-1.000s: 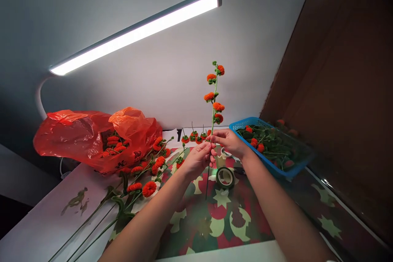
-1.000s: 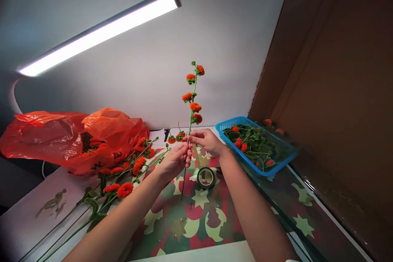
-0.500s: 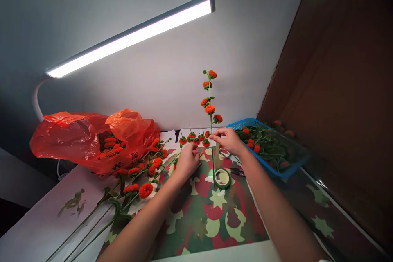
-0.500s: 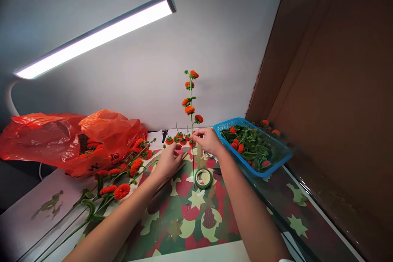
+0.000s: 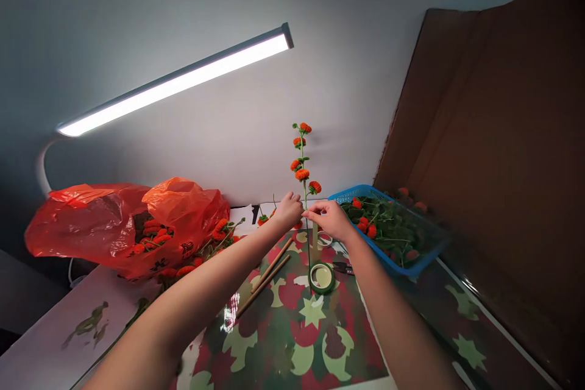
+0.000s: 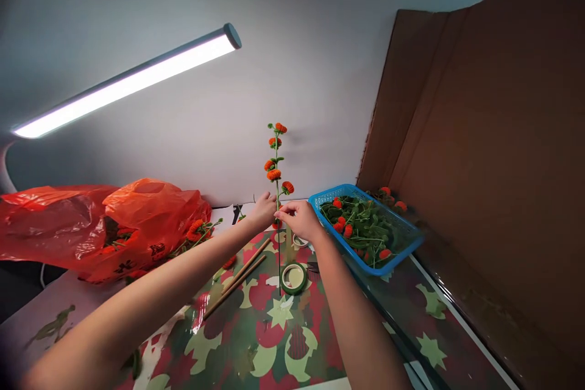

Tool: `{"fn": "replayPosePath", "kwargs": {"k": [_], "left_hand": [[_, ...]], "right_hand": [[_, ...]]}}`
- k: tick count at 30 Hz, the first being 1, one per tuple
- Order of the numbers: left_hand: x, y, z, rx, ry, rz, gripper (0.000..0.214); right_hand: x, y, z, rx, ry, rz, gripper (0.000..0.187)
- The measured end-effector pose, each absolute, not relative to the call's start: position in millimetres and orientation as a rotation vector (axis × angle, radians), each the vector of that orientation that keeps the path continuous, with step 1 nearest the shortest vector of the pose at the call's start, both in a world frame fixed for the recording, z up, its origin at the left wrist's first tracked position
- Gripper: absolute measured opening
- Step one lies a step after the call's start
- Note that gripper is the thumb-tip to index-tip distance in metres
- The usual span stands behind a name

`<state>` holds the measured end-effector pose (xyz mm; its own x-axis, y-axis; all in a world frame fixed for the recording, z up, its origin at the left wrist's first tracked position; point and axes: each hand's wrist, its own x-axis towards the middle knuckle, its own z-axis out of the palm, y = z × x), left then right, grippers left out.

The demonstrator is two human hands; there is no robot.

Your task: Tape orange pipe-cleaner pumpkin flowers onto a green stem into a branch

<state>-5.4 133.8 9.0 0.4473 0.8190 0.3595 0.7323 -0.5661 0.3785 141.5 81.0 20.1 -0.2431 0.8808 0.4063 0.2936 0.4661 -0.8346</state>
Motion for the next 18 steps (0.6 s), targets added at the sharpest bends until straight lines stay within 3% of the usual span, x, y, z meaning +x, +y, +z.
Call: {"fn": "replayPosePath", "kwargs": {"k": [5, 10, 14, 18], "left_hand": [[-11, 132, 18, 2.38, 1.316, 0.898, 0.044], [-19, 99, 29, 2.078, 1.418, 1.256, 0.016], [-7, 65, 18, 1.223, 1.151, 1.549, 0.036], [8, 53, 9, 0.936, 0.989, 1.657, 0.041]], "right_hand": [[142, 80, 22, -1.007, -1.77, 0.791, 0.023], [143, 81, 21, -1.034, -1.693, 0.778, 0.025], [141, 82, 20, -1.031, -1.628, 0.81, 0.027], [136, 77, 22, -1.0, -1.643, 0.878, 0.03]]}}
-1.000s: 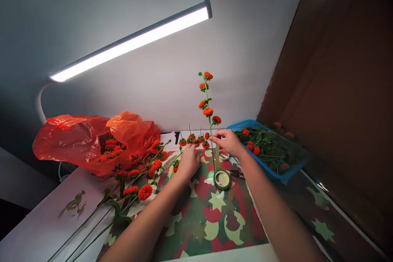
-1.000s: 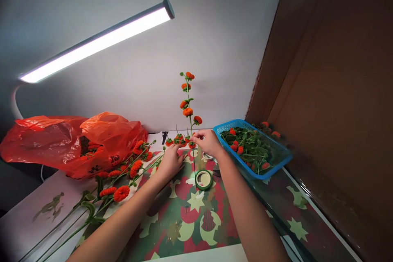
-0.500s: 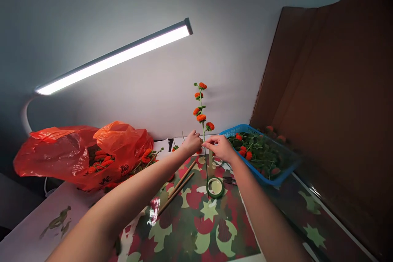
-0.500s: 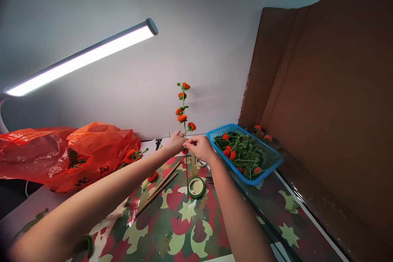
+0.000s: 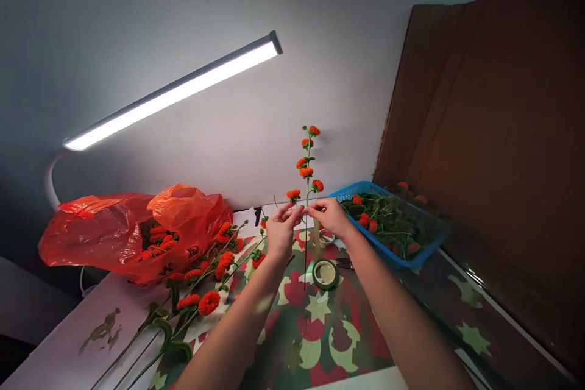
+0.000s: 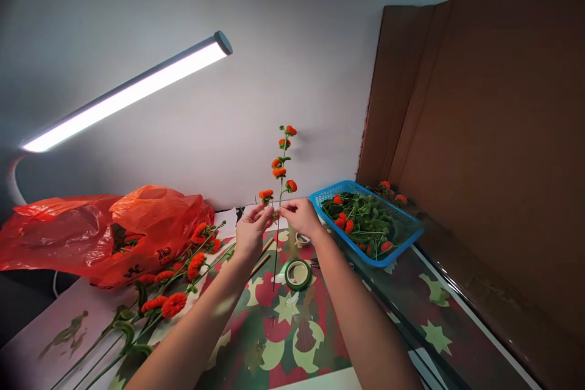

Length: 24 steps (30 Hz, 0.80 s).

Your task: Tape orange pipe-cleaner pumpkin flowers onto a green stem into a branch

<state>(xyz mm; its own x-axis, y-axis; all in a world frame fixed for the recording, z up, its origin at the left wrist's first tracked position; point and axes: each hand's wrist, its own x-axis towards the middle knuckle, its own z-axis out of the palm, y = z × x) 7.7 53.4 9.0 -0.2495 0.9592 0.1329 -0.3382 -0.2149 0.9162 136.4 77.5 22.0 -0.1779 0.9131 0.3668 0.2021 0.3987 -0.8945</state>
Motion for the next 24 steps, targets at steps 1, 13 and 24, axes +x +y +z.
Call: {"fn": "replayPosePath", "kwargs": {"k": [1, 13, 24], "left_hand": [[10, 54, 8, 0.929, 0.984, 1.688, 0.04], [16, 59, -3, 0.919, 1.051, 1.835, 0.028], [17, 60, -14, 0.803, 0.948, 1.78, 0.033]], "right_hand": [[135, 76, 23, -1.0, -1.649, 0.889, 0.031], [116, 78, 8, -1.023, -1.59, 0.798, 0.028], [111, 77, 5, -1.018, -1.548, 0.831, 0.025]]}}
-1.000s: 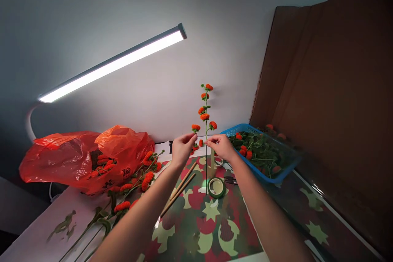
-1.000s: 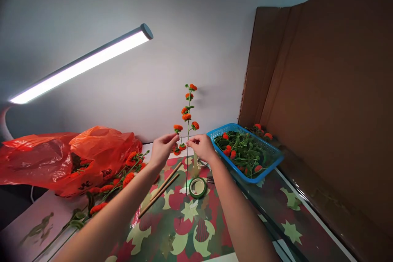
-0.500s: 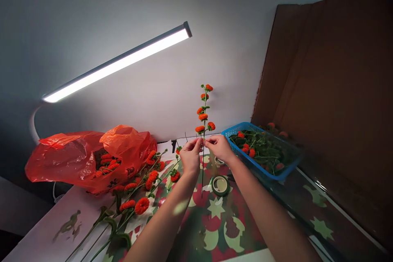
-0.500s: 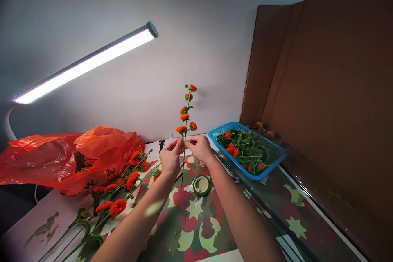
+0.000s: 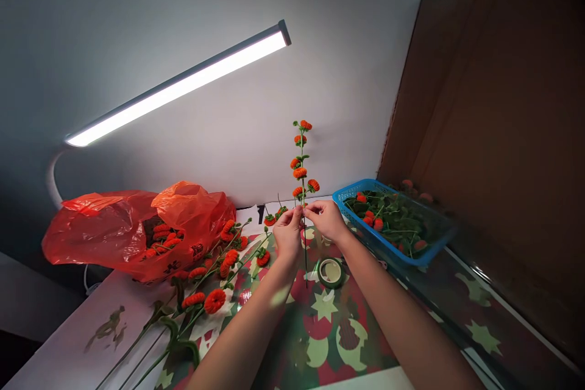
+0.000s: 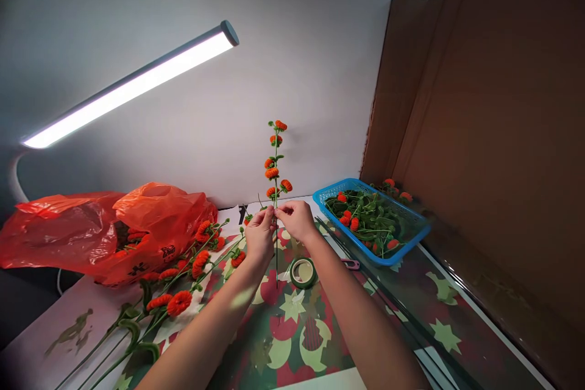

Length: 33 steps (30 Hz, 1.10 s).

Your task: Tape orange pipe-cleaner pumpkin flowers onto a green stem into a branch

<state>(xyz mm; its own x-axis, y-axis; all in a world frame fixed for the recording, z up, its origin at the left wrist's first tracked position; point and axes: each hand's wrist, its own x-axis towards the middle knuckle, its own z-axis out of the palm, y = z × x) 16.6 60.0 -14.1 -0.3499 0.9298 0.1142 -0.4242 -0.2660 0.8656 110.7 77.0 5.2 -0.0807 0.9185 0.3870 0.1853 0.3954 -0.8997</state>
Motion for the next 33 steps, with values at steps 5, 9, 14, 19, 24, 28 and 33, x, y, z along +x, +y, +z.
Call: {"fn": "replayPosePath", "kwargs": {"k": [5, 9, 14, 19, 24, 28, 33], "left_hand": [[13, 53, -18, 1.032, 1.036, 1.775, 0.024], [13, 48, -18, 1.041, 0.965, 1.712, 0.027], [15, 45, -20, 0.911, 0.927, 1.649, 0.037], [12, 46, -23, 0.889, 0.941, 1.654, 0.037], [14, 44, -22, 0.901, 0.943, 1.69, 0.032], [18, 42, -19, 0.934, 0.938, 1.724, 0.027], [19, 40, -20, 0.961, 0.926, 1.723, 0.028]], "right_hand": [[114, 77, 7, -1.04, -1.514, 0.813, 0.02], [117, 78, 9, -1.023, -1.497, 0.82, 0.02], [115, 79, 7, -1.031, -1.468, 0.817, 0.019], [114, 78, 6, -1.028, -1.491, 0.768, 0.018], [113, 75, 9, -1.029, -1.471, 0.746, 0.018], [113, 77, 8, -1.04, -1.465, 0.743, 0.02], [114, 79, 8, -1.018, -1.468, 0.747, 0.02]]}}
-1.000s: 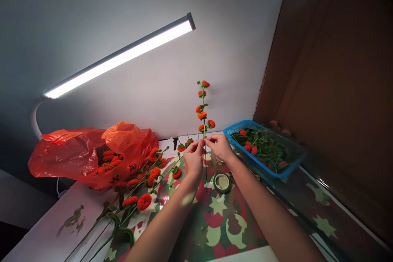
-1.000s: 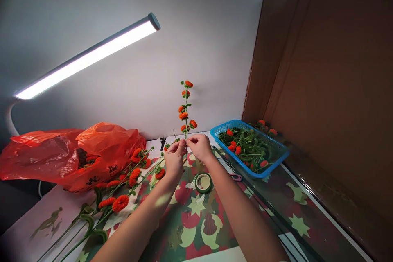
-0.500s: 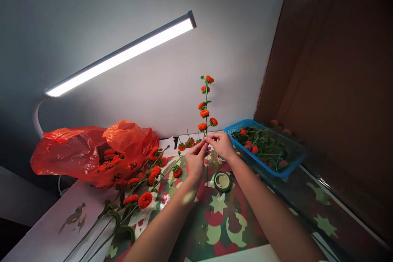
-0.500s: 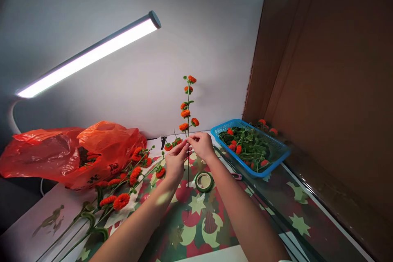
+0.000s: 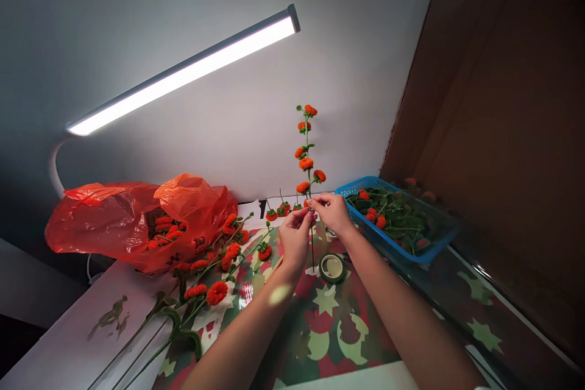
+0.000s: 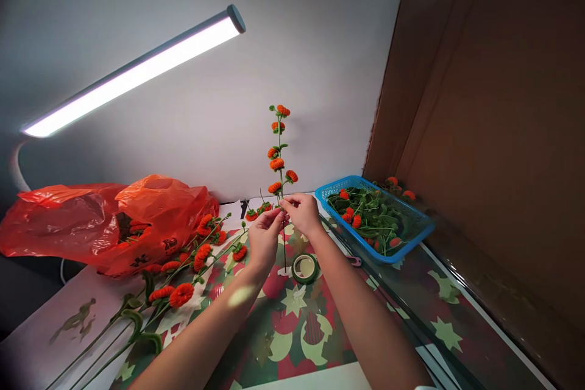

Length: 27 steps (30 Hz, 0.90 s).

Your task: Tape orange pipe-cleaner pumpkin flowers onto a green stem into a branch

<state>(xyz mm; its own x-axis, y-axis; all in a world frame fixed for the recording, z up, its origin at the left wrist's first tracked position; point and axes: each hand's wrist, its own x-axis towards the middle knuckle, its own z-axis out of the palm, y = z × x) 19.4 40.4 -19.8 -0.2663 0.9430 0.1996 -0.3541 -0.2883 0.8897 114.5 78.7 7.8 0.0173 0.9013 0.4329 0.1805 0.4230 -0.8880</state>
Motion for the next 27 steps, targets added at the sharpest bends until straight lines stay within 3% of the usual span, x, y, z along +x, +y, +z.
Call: {"fn": "replayPosePath", "kwargs": {"k": [4, 12, 27], "left_hand": [[20, 38, -18, 1.002, 0.991, 1.719, 0.035], [19, 34, -11, 1.06, 1.129, 1.73, 0.022], [1, 34, -1, 1.015, 0.726, 1.393, 0.022]], "right_hand": [[115, 79, 8, -1.017, -1.455, 0.765, 0.02], [110, 76, 5, -1.019, -1.438, 0.87, 0.021], [142, 76, 15, -0.647, -1.504, 1.466, 0.028]]}}
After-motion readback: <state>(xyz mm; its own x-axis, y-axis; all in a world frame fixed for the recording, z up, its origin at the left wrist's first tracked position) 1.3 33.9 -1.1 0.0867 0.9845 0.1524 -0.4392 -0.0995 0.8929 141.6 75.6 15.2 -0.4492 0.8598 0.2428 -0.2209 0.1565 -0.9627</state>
